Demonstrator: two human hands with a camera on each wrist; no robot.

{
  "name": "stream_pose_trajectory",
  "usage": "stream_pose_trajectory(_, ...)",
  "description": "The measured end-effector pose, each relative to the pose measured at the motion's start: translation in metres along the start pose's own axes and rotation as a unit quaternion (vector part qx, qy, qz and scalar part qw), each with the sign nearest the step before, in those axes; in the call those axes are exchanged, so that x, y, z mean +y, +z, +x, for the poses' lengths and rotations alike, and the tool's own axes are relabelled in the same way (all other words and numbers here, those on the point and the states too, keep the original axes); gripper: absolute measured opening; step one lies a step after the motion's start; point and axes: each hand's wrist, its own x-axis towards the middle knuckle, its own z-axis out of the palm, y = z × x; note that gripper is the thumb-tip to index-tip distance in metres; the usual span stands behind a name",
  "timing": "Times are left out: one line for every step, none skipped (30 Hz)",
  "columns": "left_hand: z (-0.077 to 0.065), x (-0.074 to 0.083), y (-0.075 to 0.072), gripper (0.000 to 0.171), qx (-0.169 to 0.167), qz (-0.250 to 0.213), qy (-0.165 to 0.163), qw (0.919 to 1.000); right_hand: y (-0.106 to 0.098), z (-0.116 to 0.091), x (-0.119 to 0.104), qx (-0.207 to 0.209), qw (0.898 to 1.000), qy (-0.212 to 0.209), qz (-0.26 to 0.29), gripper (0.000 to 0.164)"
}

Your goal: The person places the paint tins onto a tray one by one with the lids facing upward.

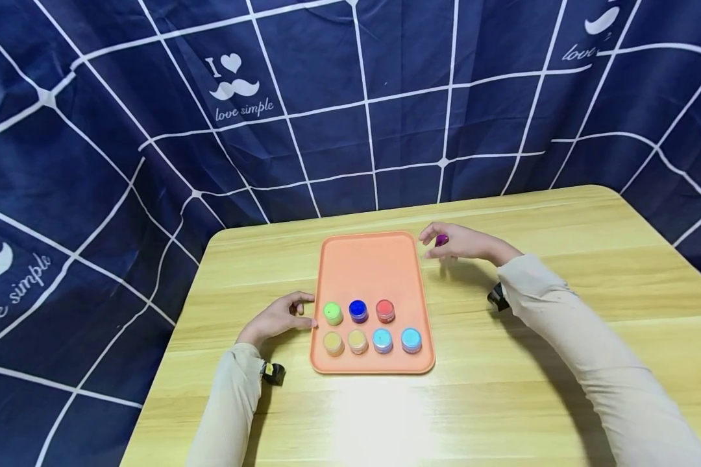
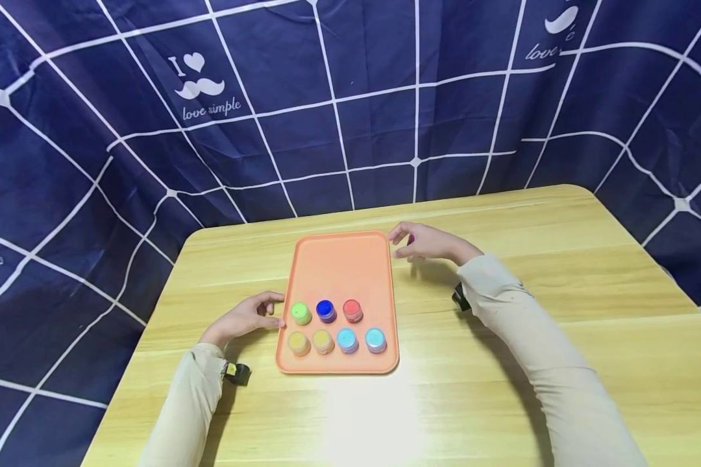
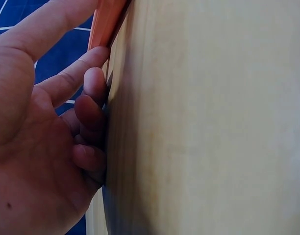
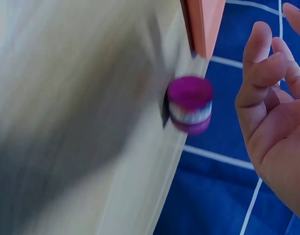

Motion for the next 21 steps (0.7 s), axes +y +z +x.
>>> stream_pose_trajectory(-0.002,0.003,0.000,0.050,0.000,0.000,0.003,1.0000,-0.003,0.000,0.001,0.005,1.000,0.003,0.001,0.044)
stream_pose_trajectory(-0.003,0.004,0.000,0.051,0.000,0.001,0.007,1.0000,-0.005,0.000,0.002,0.007,1.000,0.008,0.003,0.045)
stream_pose_trajectory(-0.004,0.005,0.000,0.050,0.001,0.000,0.005,1.0000,-0.008,0.000,0.004,0.009,1.000,0.013,0.004,0.045)
stream_pose_trajectory(-0.005,0.006,0.000,0.050,0.001,0.000,0.005,1.0000,-0.010,-0.001,0.005,0.010,1.000,0.018,0.004,0.046)
stream_pose_trajectory(-0.005,0.007,0.000,0.050,0.002,0.001,0.006,1.0000,-0.013,-0.001,0.006,0.011,1.000,0.023,0.004,0.046)
stream_pose_trajectory(-0.005,0.007,0.000,0.051,0.002,0.001,0.007,1.0000,-0.015,-0.001,0.007,0.012,1.000,0.027,0.002,0.046)
stream_pose_trajectory(-0.005,0.007,-0.001,0.051,0.003,0.001,0.009,1.0000,-0.017,-0.001,0.007,0.014,0.999,0.030,0.000,0.046)
stream_pose_trajectory(-0.004,0.007,-0.001,0.050,0.003,0.000,0.009,1.0000,-0.019,-0.001,0.008,0.014,0.999,0.033,-0.001,0.046)
stream_pose_trajectory(-0.004,0.008,-0.001,0.050,0.002,-0.002,0.006,1.0000,-0.021,-0.001,0.009,0.015,0.999,0.036,-0.002,0.045)
stream_pose_trajectory(-0.004,0.007,-0.001,0.050,0.002,-0.003,0.007,1.0000,-0.023,-0.001,0.010,0.015,0.999,0.037,-0.003,0.045)
stream_pose_trajectory(-0.003,0.007,-0.001,0.050,0.001,-0.003,0.007,1.0000,-0.024,-0.001,0.010,0.015,0.999,0.037,-0.004,0.046)
stream_pose_trajectory(-0.003,0.007,-0.002,0.050,0.000,-0.003,0.007,1.0000,-0.026,-0.001,0.011,0.014,0.999,0.036,-0.007,0.046)
stream_pose_trajectory(-0.002,0.007,-0.002,0.050,-0.001,-0.003,0.008,1.0000,-0.027,-0.001,0.012,0.013,0.999,0.036,-0.006,0.047)
stream_pose_trajectory(-0.002,0.007,-0.002,0.050,-0.002,-0.003,0.006,1.0000,-0.028,-0.002,0.013,0.013,0.999,0.037,-0.006,0.047)
stream_pose_trajectory(-0.002,0.008,-0.002,0.050,-0.003,-0.003,0.005,1.0000,-0.029,-0.002,0.014,0.014,0.999,0.037,-0.007,0.047)
stream_pose_trajectory(-0.002,0.008,-0.002,0.050,-0.004,-0.002,0.005,1.0000,-0.030,-0.002,0.015,0.015,0.999,0.037,-0.008,0.048)
stream_pose_trajectory(-0.001,0.008,-0.001,0.050,-0.005,-0.002,0.005,1.0000,-0.031,-0.002,0.017,0.016,0.999,0.038,-0.008,0.048)
stream_pose_trajectory(-0.001,0.008,-0.001,0.050,-0.005,-0.002,0.004,1.0000,-0.031,-0.001,0.018,0.018,0.999,0.039,-0.007,0.048)
stream_pose_trajectory(-0.001,0.008,-0.001,0.050,-0.005,-0.002,0.003,1.0000,-0.032,-0.001,0.019,0.020,0.999,0.040,-0.004,0.048)
stream_pose_trajectory(-0.001,0.008,-0.001,0.051,-0.005,-0.002,0.002,1.0000,-0.032,-0.001,0.021,0.019,0.999,0.041,-0.003,0.048)
stream_pose_trajectory(-0.001,0.008,-0.001,0.051,-0.005,-0.004,0.001,1.0000,-0.032,-0.001,0.023,0.018,0.999,0.041,-0.003,0.049)
